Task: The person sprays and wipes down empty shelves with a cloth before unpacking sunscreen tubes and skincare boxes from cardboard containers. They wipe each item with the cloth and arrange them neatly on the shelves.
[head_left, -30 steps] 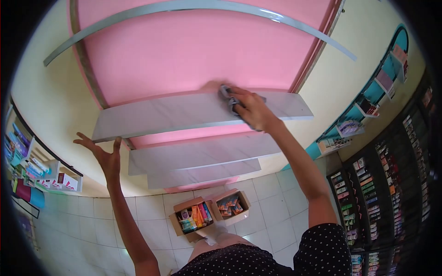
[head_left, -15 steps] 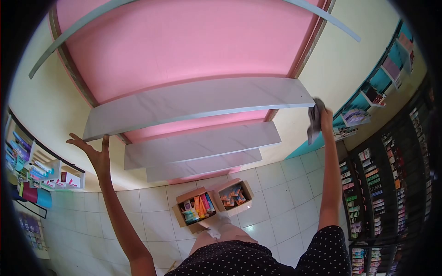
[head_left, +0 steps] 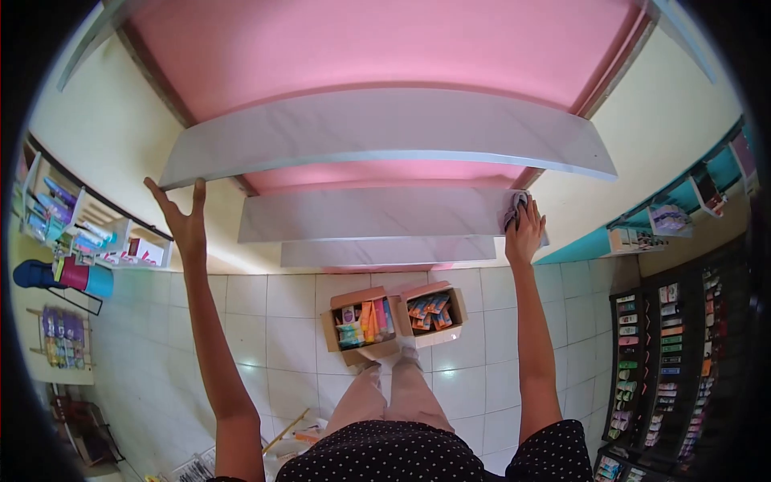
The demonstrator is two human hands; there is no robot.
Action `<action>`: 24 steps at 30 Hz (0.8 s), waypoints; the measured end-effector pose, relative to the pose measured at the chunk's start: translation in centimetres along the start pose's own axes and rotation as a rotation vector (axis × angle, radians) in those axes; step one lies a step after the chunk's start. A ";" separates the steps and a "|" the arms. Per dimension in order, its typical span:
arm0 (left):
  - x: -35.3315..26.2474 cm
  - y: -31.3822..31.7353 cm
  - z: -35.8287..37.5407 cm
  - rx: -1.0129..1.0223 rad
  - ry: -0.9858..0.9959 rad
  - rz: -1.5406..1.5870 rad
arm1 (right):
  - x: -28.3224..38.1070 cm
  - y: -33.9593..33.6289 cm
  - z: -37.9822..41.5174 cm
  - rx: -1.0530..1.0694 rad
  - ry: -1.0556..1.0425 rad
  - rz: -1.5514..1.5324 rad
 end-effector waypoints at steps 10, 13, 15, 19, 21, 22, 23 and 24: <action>3.3 1.7 6.5 0.127 -0.032 0.153 | 12.0 7.0 1.5 0.258 -0.334 -0.083; 8.6 3.3 13.5 0.280 -0.139 0.096 | 14.6 8.8 2.2 0.358 -0.377 -0.101; 13.1 4.2 19.9 0.392 -0.242 0.073 | 16.2 10.4 2.8 0.461 -0.403 -0.102; 23.8 4.4 37.2 0.595 -0.578 0.006 | 20.1 12.9 3.7 0.575 -0.481 -0.144; 25.4 2.7 44.5 0.702 -0.646 -0.055 | 22.2 14.5 4.3 0.607 -0.518 -0.159; 25.4 1.7 47.5 0.778 -0.668 -0.085 | 23.4 15.3 4.8 0.631 -0.542 -0.176; 25.4 0.7 50.4 0.877 -0.719 -0.126 | 24.8 16.0 5.2 0.649 -0.551 -0.196; 25.5 -0.2 53.2 0.977 -0.769 -0.166 | 26.2 16.7 5.6 0.661 -0.568 -0.196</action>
Point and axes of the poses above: each hand's wrist, its own z-axis away from the middle knuckle, its own y-axis out of the palm, x = y × z, the point moved 10 cm from there along -z, towards the middle knuckle, and after that the axes turned 14 degrees about -z, right-handed, at the moved point
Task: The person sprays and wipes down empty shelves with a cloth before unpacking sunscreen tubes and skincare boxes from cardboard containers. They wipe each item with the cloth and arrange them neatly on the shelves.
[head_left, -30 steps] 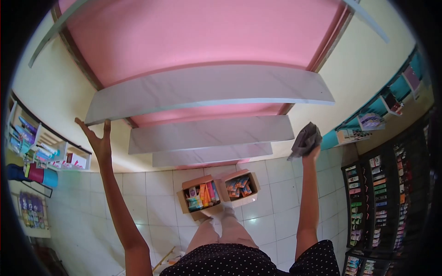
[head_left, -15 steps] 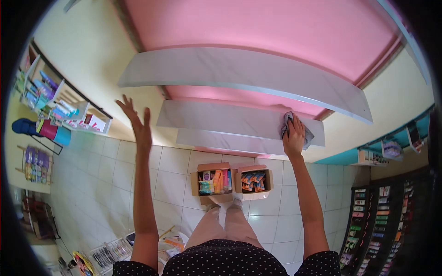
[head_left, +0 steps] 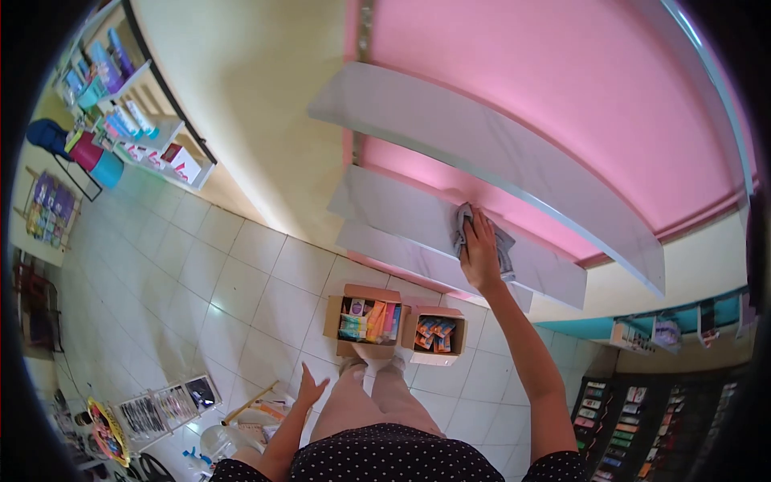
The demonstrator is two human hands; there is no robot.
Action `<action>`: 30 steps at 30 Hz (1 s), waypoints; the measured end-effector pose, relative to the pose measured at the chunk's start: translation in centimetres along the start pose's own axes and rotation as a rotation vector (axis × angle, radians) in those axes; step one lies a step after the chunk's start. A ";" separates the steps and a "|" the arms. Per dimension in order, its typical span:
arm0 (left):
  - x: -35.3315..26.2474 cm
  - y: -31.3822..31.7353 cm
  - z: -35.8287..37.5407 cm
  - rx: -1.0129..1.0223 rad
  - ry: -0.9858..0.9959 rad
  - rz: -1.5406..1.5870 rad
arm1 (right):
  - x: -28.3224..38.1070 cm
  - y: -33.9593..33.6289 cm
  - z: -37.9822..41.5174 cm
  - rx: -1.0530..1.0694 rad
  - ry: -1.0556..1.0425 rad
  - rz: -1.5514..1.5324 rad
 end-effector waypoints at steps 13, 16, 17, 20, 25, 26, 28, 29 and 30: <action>5.5 3.7 2.0 0.162 -0.290 0.003 | 12.5 11.1 -9.8 0.064 -0.211 -0.097; 3.9 1.7 0.6 0.061 -0.255 0.065 | 13.3 11.7 -10.1 0.092 -0.236 -0.139; 3.6 1.1 0.2 0.032 -0.251 0.086 | 13.6 11.8 -9.9 0.119 -0.281 -0.151; 3.4 0.1 0.4 -0.007 -0.242 0.085 | 13.6 11.1 -8.9 0.143 -0.327 -0.168; 5.8 -0.4 2.3 -0.019 -0.314 0.065 | 9.8 6.8 -6.1 0.031 -0.228 -0.199; 5.8 -0.6 2.8 -0.025 -0.311 0.063 | 8.6 5.5 -5.3 -0.020 -0.210 -0.193; 6.7 -0.4 4.1 0.046 -0.393 0.000 | 5.9 2.7 -3.2 -0.096 -0.143 -0.180; 7.3 -0.2 4.3 0.039 -0.387 -0.007 | 4.2 1.5 -2.1 -0.106 -0.102 -0.153; 8.1 0.4 4.4 0.062 -0.394 -0.040 | 2.5 0.2 -0.8 -0.117 -0.059 -0.125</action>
Point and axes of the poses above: each hand's wrist, its own z-axis away from the middle knuckle, its own y-axis out of the palm, x = y × z, the point moved 10 cm from there along -z, towards the middle knuckle, and after that the axes turned 14 degrees about -z, right-handed, at the moved point
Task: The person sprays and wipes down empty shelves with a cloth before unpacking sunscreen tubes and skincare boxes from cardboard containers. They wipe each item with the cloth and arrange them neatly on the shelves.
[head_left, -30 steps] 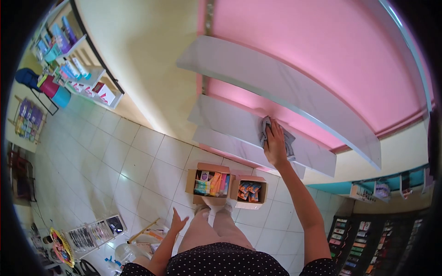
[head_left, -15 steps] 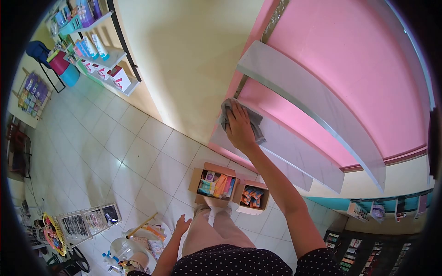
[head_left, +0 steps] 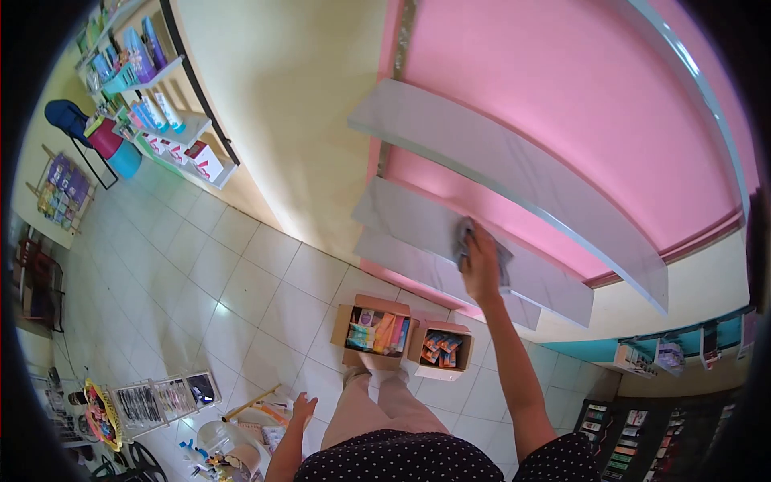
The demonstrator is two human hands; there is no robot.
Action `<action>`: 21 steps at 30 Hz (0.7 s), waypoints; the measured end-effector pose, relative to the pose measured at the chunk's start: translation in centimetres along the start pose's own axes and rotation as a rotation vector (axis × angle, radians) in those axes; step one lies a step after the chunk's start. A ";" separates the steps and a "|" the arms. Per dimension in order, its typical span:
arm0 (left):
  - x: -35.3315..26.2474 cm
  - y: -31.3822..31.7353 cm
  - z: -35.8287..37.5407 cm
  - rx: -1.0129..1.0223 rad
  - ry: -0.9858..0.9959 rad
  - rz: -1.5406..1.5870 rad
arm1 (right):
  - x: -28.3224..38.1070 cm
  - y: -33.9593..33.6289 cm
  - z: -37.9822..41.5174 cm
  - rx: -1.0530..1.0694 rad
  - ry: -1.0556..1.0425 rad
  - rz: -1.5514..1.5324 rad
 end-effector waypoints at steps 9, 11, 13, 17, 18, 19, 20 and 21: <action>-3.3 0.0 0.2 0.019 0.098 -0.113 | -14.0 -15.8 13.3 -0.233 0.443 0.345; -4.5 -0.2 0.2 0.010 0.126 -0.133 | -14.8 -15.4 13.0 -0.257 0.456 0.397; -6.0 -0.3 -0.1 0.000 0.173 -0.124 | -14.4 -14.6 11.9 -0.262 0.467 0.413; -7.2 -0.7 0.6 -0.012 0.174 -0.105 | -10.8 -8.9 6.7 -0.282 0.290 0.334; -6.8 -0.4 0.3 -0.018 0.177 -0.081 | -9.4 -7.4 5.4 -0.283 0.278 0.341; -6.7 -0.5 0.6 -0.024 0.181 -0.058 | -8.2 -5.9 4.3 -0.287 0.264 0.301; -6.2 -0.6 0.7 -0.029 0.179 -0.058 | -7.0 -4.4 3.1 -0.293 0.251 0.263; -5.6 -0.4 0.8 -0.023 0.163 -0.076 | -5.3 -2.4 1.8 -0.257 0.214 0.237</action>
Point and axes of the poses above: each hand's wrist, its own z-axis away from the middle knuckle, its own y-axis out of the palm, x = y × z, the point moved 10 cm from there along -z, towards the middle knuckle, and after that the axes turned 14 degrees about -z, right-handed, at the moved point
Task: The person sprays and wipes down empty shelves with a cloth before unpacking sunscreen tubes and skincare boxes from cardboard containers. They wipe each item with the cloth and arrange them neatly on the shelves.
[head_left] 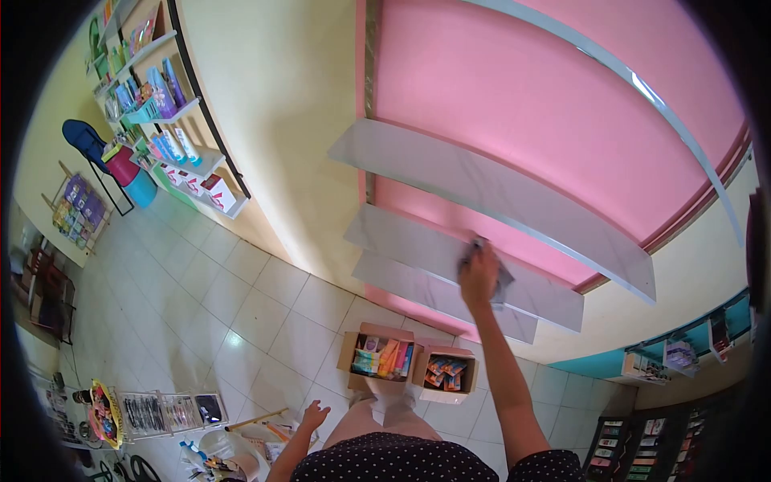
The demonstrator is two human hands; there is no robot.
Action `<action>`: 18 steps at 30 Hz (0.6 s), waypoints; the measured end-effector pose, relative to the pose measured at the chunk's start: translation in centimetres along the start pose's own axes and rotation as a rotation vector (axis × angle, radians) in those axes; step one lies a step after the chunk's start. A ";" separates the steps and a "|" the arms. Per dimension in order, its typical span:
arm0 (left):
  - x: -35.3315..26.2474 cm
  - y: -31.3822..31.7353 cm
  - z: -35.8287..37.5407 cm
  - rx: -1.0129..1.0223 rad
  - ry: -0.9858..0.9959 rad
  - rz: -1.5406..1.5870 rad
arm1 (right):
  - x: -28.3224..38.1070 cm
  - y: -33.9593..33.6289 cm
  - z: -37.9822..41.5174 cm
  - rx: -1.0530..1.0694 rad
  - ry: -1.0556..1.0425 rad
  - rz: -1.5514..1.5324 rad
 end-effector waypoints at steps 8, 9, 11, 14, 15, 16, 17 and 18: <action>6.1 1.1 1.5 0.050 -0.157 0.000 | 15.8 10.6 -1.4 0.199 -0.313 -0.331; 6.4 1.2 1.5 0.047 -0.155 0.007 | 16.1 10.5 -1.1 0.198 -0.320 -0.330; 7.2 0.4 1.1 -0.010 -0.178 -0.015 | 14.3 10.4 -0.8 0.291 -0.016 -0.901; 7.4 -0.1 0.5 -0.017 -0.182 0.011 | 4.4 6.8 0.6 -0.287 0.554 -2.027; 7.0 -0.3 0.3 -0.017 -0.170 0.010 | 0.4 3.5 1.4 -0.440 0.562 -2.097; 7.0 -0.5 0.2 -0.010 -0.185 0.035 | -0.3 -2.1 0.6 -0.349 0.300 -2.244; 7.1 -0.6 0.3 0.000 -0.202 0.057 | -3.0 -5.5 1.3 -0.440 0.353 -2.450; 7.2 -0.6 0.0 0.005 -0.191 0.048 | -7.1 -7.7 1.7 -0.221 0.135 -2.864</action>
Point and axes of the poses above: each hand's wrist, its own z-axis away from the middle knuckle, its own y-axis out of the palm, x = y × z, the point moved 10 cm from there along -z, towards the middle knuckle, and after that the axes turned 14 degrees about -z, right-handed, at the moved point
